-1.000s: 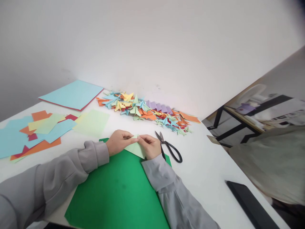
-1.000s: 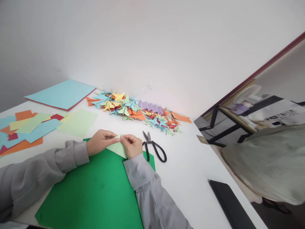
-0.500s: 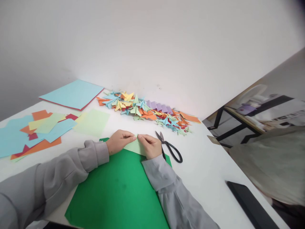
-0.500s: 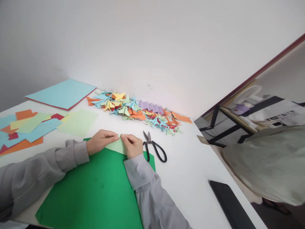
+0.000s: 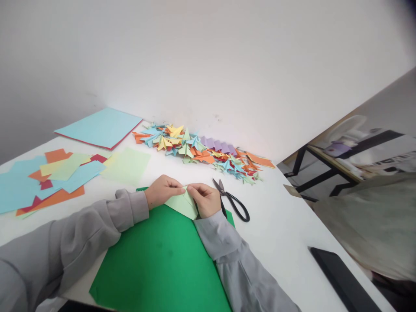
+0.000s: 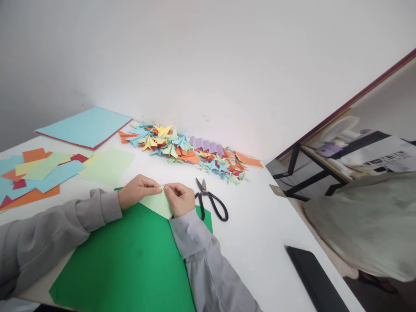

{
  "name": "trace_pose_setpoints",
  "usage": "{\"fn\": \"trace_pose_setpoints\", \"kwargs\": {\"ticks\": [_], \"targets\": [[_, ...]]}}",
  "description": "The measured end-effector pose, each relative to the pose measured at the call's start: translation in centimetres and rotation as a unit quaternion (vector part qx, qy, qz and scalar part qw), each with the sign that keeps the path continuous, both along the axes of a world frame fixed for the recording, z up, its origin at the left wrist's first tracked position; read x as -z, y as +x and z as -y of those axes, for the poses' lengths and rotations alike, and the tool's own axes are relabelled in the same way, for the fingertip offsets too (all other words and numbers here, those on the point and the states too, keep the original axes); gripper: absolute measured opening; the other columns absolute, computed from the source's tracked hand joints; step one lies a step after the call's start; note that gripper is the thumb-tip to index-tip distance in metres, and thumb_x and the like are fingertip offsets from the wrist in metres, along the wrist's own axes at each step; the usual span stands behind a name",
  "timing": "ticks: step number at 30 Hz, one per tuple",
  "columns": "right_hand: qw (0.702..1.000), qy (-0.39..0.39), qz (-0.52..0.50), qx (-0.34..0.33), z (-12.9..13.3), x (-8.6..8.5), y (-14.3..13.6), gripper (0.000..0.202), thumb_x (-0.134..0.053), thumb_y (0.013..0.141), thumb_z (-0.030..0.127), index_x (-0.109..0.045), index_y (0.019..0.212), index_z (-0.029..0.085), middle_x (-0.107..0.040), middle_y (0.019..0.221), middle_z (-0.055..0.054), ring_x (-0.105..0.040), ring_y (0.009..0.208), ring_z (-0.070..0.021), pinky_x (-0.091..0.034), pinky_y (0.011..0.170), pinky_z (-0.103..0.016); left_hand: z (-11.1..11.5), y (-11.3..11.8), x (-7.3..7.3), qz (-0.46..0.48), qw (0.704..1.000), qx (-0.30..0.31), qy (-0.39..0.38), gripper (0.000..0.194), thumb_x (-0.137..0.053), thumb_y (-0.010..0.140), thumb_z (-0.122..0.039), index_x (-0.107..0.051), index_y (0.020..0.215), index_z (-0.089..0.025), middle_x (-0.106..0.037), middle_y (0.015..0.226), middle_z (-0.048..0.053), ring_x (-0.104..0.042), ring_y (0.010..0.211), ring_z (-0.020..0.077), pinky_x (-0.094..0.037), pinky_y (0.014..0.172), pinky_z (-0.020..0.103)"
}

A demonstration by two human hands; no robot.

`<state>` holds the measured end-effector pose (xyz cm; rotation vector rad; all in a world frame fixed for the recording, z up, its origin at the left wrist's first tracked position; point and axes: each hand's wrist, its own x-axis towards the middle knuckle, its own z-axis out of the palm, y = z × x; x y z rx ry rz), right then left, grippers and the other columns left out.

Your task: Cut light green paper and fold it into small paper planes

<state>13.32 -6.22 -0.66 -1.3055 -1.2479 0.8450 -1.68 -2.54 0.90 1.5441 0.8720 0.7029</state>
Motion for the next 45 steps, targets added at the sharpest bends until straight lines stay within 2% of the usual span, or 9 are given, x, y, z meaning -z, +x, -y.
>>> {"fn": "trace_pose_setpoints", "kwargs": {"ticks": [6, 13, 19, 23, 33, 40, 45], "targets": [[1.0, 0.001, 0.006, 0.009, 0.21, -0.41, -0.08, 0.013, -0.064, 0.061, 0.029, -0.066, 0.06, 0.016, -0.059, 0.049, 0.002, -0.046, 0.045, -0.0091, -0.037, 0.045, -0.022, -0.14, 0.06, 0.03, 0.007, 1.0, 0.007, -0.014, 0.021, -0.06, 0.062, -0.03, -0.064, 0.062, -0.01, -0.053, 0.05, -0.003, -0.044, 0.051, 0.0096, -0.034, 0.053, 0.023], [0.999, -0.031, -0.043, -0.001, 0.23, -0.64, -0.19, 0.019, -0.061, 0.062, 0.034, -0.062, 0.055, 0.016, -0.047, 0.04, 0.005, -0.036, 0.04, -0.0073, -0.029, 0.041, -0.021, -0.03, 0.11, -0.09, 0.009, 1.0, 0.011, -0.027, 0.023, -0.059, 0.061, -0.034, -0.061, 0.058, -0.011, -0.048, 0.047, -0.004, -0.041, 0.049, 0.0087, -0.032, 0.051, 0.023], [1.0, -0.018, -0.004, -0.008, 0.29, -0.74, -0.43, 0.023, -0.063, 0.06, 0.038, -0.059, 0.057, 0.016, -0.05, 0.046, 0.004, -0.038, 0.044, -0.0079, -0.031, 0.044, -0.022, -0.04, 0.14, -0.13, -0.004, 1.0, 0.012, -0.005, 0.023, -0.058, 0.061, -0.034, -0.058, 0.055, -0.011, -0.045, 0.046, -0.004, -0.037, 0.048, 0.008, -0.028, 0.049, 0.022], [0.999, -0.014, 0.019, -0.023, 0.29, -0.77, -0.52, 0.022, -0.058, 0.063, 0.038, -0.055, 0.056, 0.017, -0.046, 0.046, 0.005, -0.037, 0.044, -0.0079, -0.03, 0.044, -0.022, -0.08, 0.15, -0.04, -0.02, 1.0, 0.015, 0.017, 0.024, -0.057, 0.061, -0.034, -0.057, 0.054, -0.011, -0.042, 0.045, -0.005, -0.035, 0.048, 0.0075, -0.026, 0.048, 0.022], [0.999, -0.033, -0.009, -0.03, 0.27, -0.44, -0.3, 0.03, -0.054, 0.068, 0.045, -0.055, 0.057, 0.017, -0.038, 0.043, 0.007, -0.031, 0.042, -0.0078, -0.024, 0.041, -0.021, 0.04, 0.11, -0.25, -0.005, 1.0, 0.013, -0.009, 0.024, -0.057, 0.062, -0.034, -0.058, 0.057, -0.01, -0.045, 0.048, -0.004, -0.038, 0.049, 0.0084, -0.03, 0.05, 0.023], [1.0, -0.006, 0.006, -0.027, 0.22, -0.55, -0.46, 0.027, -0.062, 0.062, 0.043, -0.057, 0.059, 0.016, -0.049, 0.048, 0.004, -0.039, 0.046, -0.0084, -0.031, 0.045, -0.022, 0.03, 0.16, -0.19, -0.008, 0.999, 0.021, 0.035, 0.027, -0.054, 0.065, -0.036, -0.052, 0.053, -0.012, -0.038, 0.048, -0.004, -0.033, 0.05, 0.0078, -0.026, 0.05, 0.023], [1.0, 0.017, 0.016, -0.006, 0.07, -0.3, -0.31, 0.025, -0.061, 0.065, 0.041, -0.059, 0.06, 0.016, -0.051, 0.048, 0.004, -0.04, 0.046, -0.0086, -0.033, 0.046, -0.022, 0.04, 0.11, -0.2, -0.011, 0.998, 0.018, 0.055, 0.036, -0.05, 0.07, -0.04, -0.045, 0.047, -0.013, -0.028, 0.047, -0.005, -0.027, 0.049, 0.0071, -0.024, 0.048, 0.022]]}}
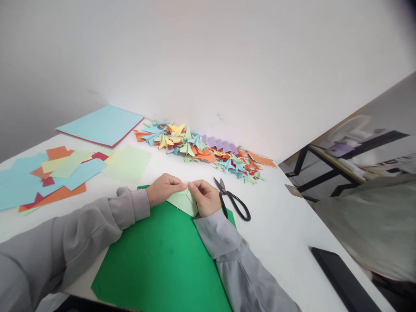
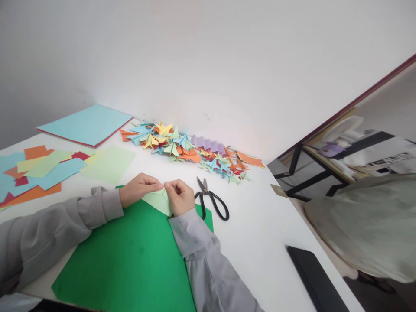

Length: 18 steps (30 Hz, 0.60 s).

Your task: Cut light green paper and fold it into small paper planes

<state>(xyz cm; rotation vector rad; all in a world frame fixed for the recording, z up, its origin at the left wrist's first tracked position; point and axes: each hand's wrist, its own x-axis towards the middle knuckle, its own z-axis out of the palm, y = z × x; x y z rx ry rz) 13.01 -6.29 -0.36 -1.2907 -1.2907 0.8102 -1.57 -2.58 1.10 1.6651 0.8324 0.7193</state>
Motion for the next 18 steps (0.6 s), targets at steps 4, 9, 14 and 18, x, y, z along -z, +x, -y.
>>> {"fn": "trace_pose_setpoints", "kwargs": {"ticks": [4, 9, 14, 18], "targets": [[1.0, 0.017, 0.001, 0.015, -0.11, 0.3, 0.06, 0.023, -0.063, 0.065, 0.039, -0.06, 0.061, 0.016, -0.053, 0.049, 0.003, -0.042, 0.046, -0.0087, -0.034, 0.046, -0.022, -0.11, -0.07, 0.05, -0.02, 0.999, 0.005, 0.042, 0.034, -0.051, 0.07, -0.038, -0.046, 0.048, -0.013, -0.028, 0.047, -0.005, -0.027, 0.05, 0.0073, -0.023, 0.047, 0.022], [0.999, 0.02, 0.013, 0.025, -0.08, 0.28, -0.03, 0.023, -0.064, 0.064, 0.038, -0.061, 0.061, 0.016, -0.056, 0.05, 0.002, -0.045, 0.046, -0.0096, -0.037, 0.045, -0.023, -0.29, -0.12, 0.2, -0.044, 0.997, 0.014, 0.069, 0.034, -0.048, 0.072, -0.038, -0.046, 0.049, -0.013, -0.026, 0.045, -0.005, -0.024, 0.048, 0.0068, -0.02, 0.045, 0.022], [0.999, 0.024, 0.022, 0.027, -0.03, 0.24, 0.0, 0.022, -0.064, 0.064, 0.038, -0.061, 0.061, 0.016, -0.057, 0.05, 0.002, -0.045, 0.046, -0.0097, -0.037, 0.045, -0.023, -0.36, -0.18, 0.03, -0.056, 0.995, 0.032, 0.071, 0.035, -0.045, 0.072, -0.04, -0.041, 0.049, -0.015, -0.026, 0.047, -0.005, -0.024, 0.049, 0.0071, -0.021, 0.045, 0.021], [0.999, 0.028, 0.031, 0.025, -0.04, 0.24, 0.08, 0.022, -0.064, 0.065, 0.038, -0.062, 0.061, 0.016, -0.057, 0.051, 0.001, -0.046, 0.047, -0.0099, -0.038, 0.046, -0.023, -0.43, -0.21, -0.07, -0.051, 0.995, 0.044, 0.07, 0.033, -0.045, 0.072, -0.039, -0.043, 0.051, -0.014, -0.026, 0.048, -0.005, -0.025, 0.049, 0.0073, -0.021, 0.046, 0.021]]}}
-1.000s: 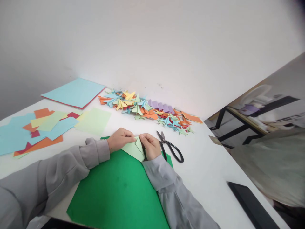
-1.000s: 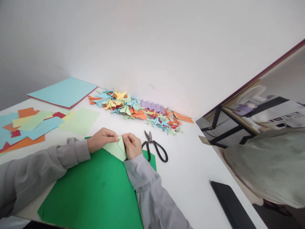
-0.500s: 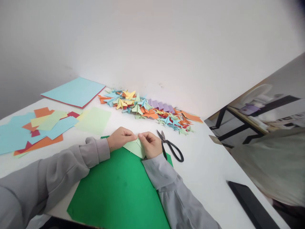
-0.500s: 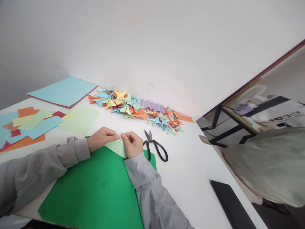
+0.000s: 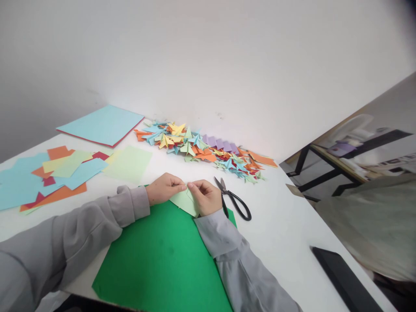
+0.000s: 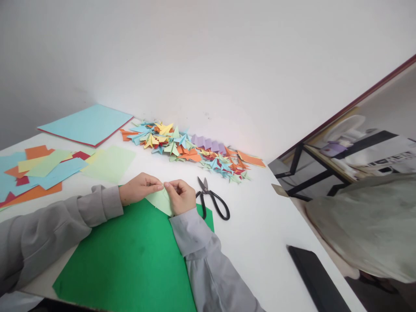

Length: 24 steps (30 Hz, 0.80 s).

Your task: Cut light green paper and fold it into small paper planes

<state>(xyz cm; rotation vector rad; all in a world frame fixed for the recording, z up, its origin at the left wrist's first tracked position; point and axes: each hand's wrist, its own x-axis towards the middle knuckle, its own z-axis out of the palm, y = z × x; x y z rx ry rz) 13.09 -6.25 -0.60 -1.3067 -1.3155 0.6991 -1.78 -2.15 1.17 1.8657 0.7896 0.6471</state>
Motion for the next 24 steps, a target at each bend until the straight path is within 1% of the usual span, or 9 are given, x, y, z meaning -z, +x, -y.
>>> {"fn": "trace_pose_setpoints", "kwargs": {"ticks": [5, 11, 17, 20, 24], "targets": [[1.0, -0.002, 0.0, -0.002, -0.03, 0.05, 0.08, 0.022, -0.065, 0.064, 0.038, -0.062, 0.062, 0.016, -0.058, 0.051, 0.001, -0.046, 0.047, -0.01, -0.038, 0.046, -0.023, -0.1, -0.09, 0.06, -0.001, 1.0, 0.003, -0.001, 0.031, -0.046, 0.072, -0.036, -0.046, 0.052, -0.013, -0.026, 0.048, -0.006, -0.025, 0.05, 0.0073, -0.022, 0.047, 0.021], [1.0, -0.005, 0.007, -0.004, 0.06, -0.01, 0.13, 0.023, -0.063, 0.065, 0.039, -0.061, 0.061, 0.016, -0.055, 0.049, 0.002, -0.044, 0.045, -0.0094, -0.035, 0.044, -0.023, -0.06, -0.04, 0.22, 0.002, 1.0, -0.001, -0.007, 0.032, -0.047, 0.072, -0.037, -0.044, 0.049, -0.014, -0.024, 0.048, -0.005, -0.024, 0.049, 0.0075, -0.02, 0.046, 0.022], [1.0, 0.0, 0.013, -0.015, 0.11, -0.06, 0.11, 0.021, -0.062, 0.067, 0.037, -0.06, 0.061, 0.016, -0.053, 0.048, 0.003, -0.042, 0.045, -0.0089, -0.035, 0.043, -0.022, -0.13, 0.01, 0.56, 0.024, 0.999, 0.008, -0.039, 0.034, -0.05, 0.072, -0.04, -0.044, 0.05, -0.014, -0.025, 0.048, -0.005, -0.023, 0.049, 0.0072, -0.019, 0.046, 0.023], [1.0, 0.006, 0.014, -0.023, 0.11, -0.14, 0.08, 0.021, -0.061, 0.067, 0.036, -0.06, 0.061, 0.017, -0.054, 0.05, 0.002, -0.043, 0.046, -0.0091, -0.036, 0.044, -0.022, -0.14, -0.01, 0.48, 0.022, 0.999, 0.011, -0.037, 0.037, -0.05, 0.072, -0.041, -0.04, 0.047, -0.015, -0.023, 0.048, -0.006, -0.022, 0.048, 0.0069, -0.018, 0.046, 0.023], [0.999, 0.018, 0.028, -0.026, 0.18, -0.31, 0.09, 0.019, -0.062, 0.068, 0.035, -0.06, 0.061, 0.017, -0.055, 0.05, 0.002, -0.044, 0.047, -0.0095, -0.037, 0.046, -0.022, -0.01, -0.04, 0.13, 0.01, 1.0, 0.02, -0.013, 0.041, -0.049, 0.073, -0.039, -0.029, 0.045, -0.017, -0.017, 0.047, -0.006, -0.017, 0.047, 0.006, -0.013, 0.045, 0.024]]}}
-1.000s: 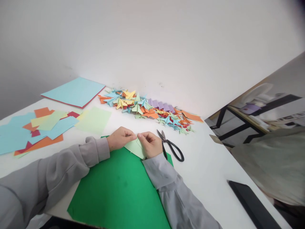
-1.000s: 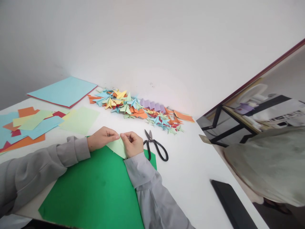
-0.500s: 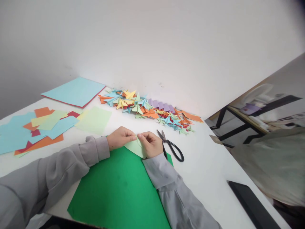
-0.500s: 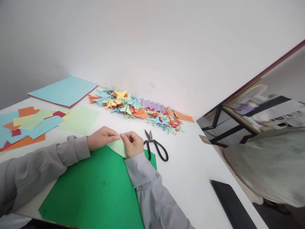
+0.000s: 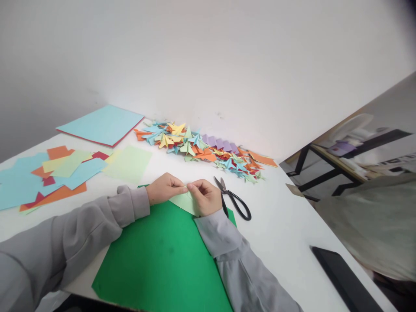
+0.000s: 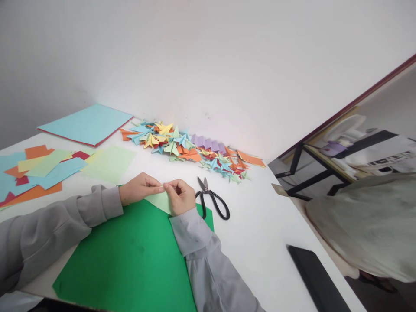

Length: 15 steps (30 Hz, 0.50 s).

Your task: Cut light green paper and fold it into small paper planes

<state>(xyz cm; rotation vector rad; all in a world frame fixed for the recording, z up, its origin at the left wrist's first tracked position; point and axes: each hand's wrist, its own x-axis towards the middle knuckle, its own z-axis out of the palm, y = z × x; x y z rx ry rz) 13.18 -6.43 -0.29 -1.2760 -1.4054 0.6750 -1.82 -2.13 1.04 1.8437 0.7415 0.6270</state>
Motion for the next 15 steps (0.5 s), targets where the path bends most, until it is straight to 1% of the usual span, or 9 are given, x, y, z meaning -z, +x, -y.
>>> {"fn": "trace_pose_setpoints", "kwargs": {"ticks": [3, 9, 11, 15], "targets": [[1.0, 0.005, 0.004, 0.0, 0.09, -0.01, -0.03, 0.019, -0.062, 0.068, 0.035, -0.059, 0.06, 0.017, -0.055, 0.05, 0.002, -0.044, 0.046, -0.0093, -0.037, 0.045, -0.022, 0.03, -0.02, -0.05, -0.001, 1.0, 0.003, 0.01, 0.042, -0.051, 0.071, -0.037, -0.025, 0.044, -0.017, -0.016, 0.046, -0.006, -0.016, 0.046, 0.0053, -0.011, 0.044, 0.024], [1.0, 0.013, -0.004, 0.0, 0.17, 0.09, -0.21, 0.02, -0.063, 0.066, 0.035, -0.059, 0.06, 0.016, -0.056, 0.05, 0.002, -0.044, 0.046, -0.0091, -0.036, 0.045, -0.021, -0.05, -0.01, 0.23, 0.006, 1.0, 0.002, -0.002, 0.04, -0.057, 0.066, -0.034, -0.032, 0.042, -0.015, -0.018, 0.044, -0.007, -0.017, 0.045, 0.0042, -0.013, 0.043, 0.022], [1.0, 0.008, -0.015, -0.002, 0.14, 0.08, -0.2, 0.022, -0.062, 0.068, 0.036, -0.06, 0.06, 0.016, -0.055, 0.051, 0.002, -0.045, 0.047, -0.0092, -0.036, 0.045, -0.021, 0.03, -0.03, 0.22, 0.019, 1.0, -0.001, -0.023, 0.035, -0.058, 0.066, -0.033, -0.039, 0.043, -0.014, -0.024, 0.043, -0.007, -0.021, 0.044, 0.0042, -0.016, 0.042, 0.021], [0.998, -0.025, -0.059, 0.002, 0.08, 0.03, 0.04, 0.033, -0.052, 0.075, 0.045, -0.061, 0.062, 0.016, -0.051, 0.05, 0.002, -0.042, 0.045, -0.0083, -0.033, 0.043, -0.021, 0.29, -0.07, 0.08, 0.045, 0.995, 0.002, -0.093, 0.025, -0.059, 0.063, -0.034, -0.058, 0.058, -0.009, -0.045, 0.047, -0.003, -0.037, 0.047, 0.0072, -0.029, 0.046, 0.02]]}}
